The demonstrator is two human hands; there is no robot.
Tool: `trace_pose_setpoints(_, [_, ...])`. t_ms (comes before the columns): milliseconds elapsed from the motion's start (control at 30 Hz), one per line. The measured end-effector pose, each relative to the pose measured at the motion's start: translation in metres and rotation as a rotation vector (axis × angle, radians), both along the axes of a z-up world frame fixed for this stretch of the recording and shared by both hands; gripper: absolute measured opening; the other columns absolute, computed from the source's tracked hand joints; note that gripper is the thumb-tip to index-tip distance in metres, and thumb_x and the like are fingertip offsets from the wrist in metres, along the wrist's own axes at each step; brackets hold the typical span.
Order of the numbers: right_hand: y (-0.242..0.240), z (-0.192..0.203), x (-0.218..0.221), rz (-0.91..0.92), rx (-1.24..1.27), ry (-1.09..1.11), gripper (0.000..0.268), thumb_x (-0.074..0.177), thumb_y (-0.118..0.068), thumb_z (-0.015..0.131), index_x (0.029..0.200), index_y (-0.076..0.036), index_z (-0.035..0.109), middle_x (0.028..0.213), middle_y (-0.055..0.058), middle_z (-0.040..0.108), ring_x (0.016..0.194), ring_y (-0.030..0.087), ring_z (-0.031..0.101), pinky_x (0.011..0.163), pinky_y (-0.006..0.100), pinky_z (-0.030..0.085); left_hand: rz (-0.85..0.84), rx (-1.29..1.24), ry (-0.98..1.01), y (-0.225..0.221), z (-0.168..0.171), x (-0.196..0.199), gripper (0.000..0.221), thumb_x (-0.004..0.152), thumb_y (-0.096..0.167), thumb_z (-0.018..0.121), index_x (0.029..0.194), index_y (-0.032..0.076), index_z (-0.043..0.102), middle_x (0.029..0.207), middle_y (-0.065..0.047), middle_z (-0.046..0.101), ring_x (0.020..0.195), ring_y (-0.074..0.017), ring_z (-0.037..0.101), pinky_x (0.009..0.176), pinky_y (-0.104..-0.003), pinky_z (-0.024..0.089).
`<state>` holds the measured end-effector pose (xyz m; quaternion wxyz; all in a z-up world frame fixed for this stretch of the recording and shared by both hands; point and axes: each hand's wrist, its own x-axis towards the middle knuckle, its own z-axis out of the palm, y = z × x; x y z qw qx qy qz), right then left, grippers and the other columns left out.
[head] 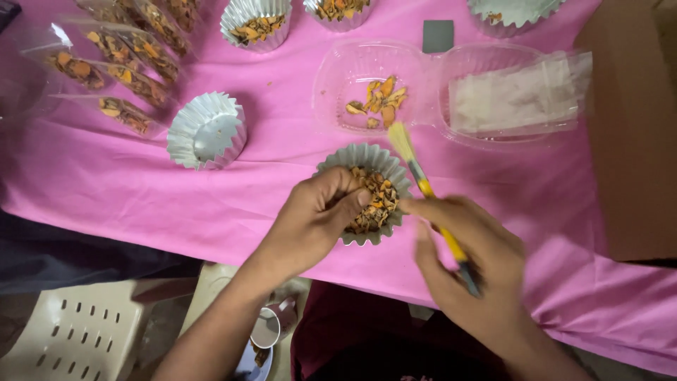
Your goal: Sorting and cleaning dried herbs in small foil containers using a paintbrush and fingers.
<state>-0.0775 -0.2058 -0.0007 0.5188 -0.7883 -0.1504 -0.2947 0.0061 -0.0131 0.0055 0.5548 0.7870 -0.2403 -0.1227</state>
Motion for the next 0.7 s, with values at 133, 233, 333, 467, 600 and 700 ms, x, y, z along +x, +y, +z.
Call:
trace_pose_setpoints(133, [0.016,-0.001,0.023,-0.008,-0.175,-0.006,0.02,0.093,-0.005,0.075,0.112,-0.002,0.069,0.106,0.011,0.074,0.095,0.023,0.073,0.088,0.033,0.058,-0.036,-0.149,0.088,0.002,0.012,-0.012,0.022,0.107,0.022,0.051,0.088,0.011,0.055,0.078,0.003,0.051,0.073,-0.0083,0.05,0.064,-0.025,0.044])
trace_pose_setpoints(233, [0.026,-0.001,0.022,0.031,-0.1,-0.026,0.012,0.094,0.002,0.07,0.106,0.002,0.069,0.098,0.013,0.072,0.087,0.023,0.071,0.082,0.031,0.058,-0.042,-0.196,0.108,0.005,0.015,-0.02,0.015,0.107,0.013,0.051,0.096,0.008,0.059,0.084,0.001,0.057,0.078,-0.0092,0.053,0.071,-0.026,0.048])
trace_pose_setpoints(333, [0.028,0.0,0.022,0.083,-0.027,0.051,0.013,0.093,0.004,0.071,0.105,0.002,0.069,0.096,0.011,0.072,0.085,0.02,0.069,0.082,0.03,0.055,-0.021,-0.222,0.087,0.005,0.017,-0.024,0.013,0.105,0.006,0.05,0.094,0.006,0.057,0.083,-0.004,0.06,0.077,-0.0127,0.06,0.071,-0.027,0.053])
trace_pose_setpoints(467, [0.028,0.001,0.023,0.102,-0.025,0.044,0.015,0.094,0.003,0.072,0.108,0.001,0.067,0.096,0.011,0.072,0.082,0.018,0.068,0.077,0.028,0.056,-0.025,-0.164,-0.019,0.008,0.017,-0.027,0.012,0.105,0.002,0.053,0.096,0.007,0.059,0.076,0.0,0.053,0.065,-0.0075,0.045,0.056,-0.024,0.036])
trace_pose_setpoints(600, [0.028,0.02,0.005,0.021,-0.062,0.062,0.015,0.098,0.001,0.064,0.112,0.005,0.068,0.105,0.014,0.074,0.09,0.018,0.071,0.085,0.027,0.057,0.1,-0.206,0.004,0.006,0.011,-0.025,0.019,0.101,-0.001,0.056,0.087,0.011,0.055,0.072,0.002,0.05,0.062,-0.0056,0.043,0.054,-0.023,0.035])
trace_pose_setpoints(700, [0.029,0.017,-0.012,-0.116,-0.022,-0.014,0.021,0.101,-0.002,0.056,0.119,0.009,0.063,0.109,0.018,0.073,0.094,0.021,0.075,0.093,0.03,0.06,0.191,-0.252,0.033,0.005,0.007,-0.022,0.024,0.103,0.002,0.055,0.083,0.013,0.049,0.068,0.004,0.043,0.06,-0.0055,0.036,0.052,-0.025,0.032])
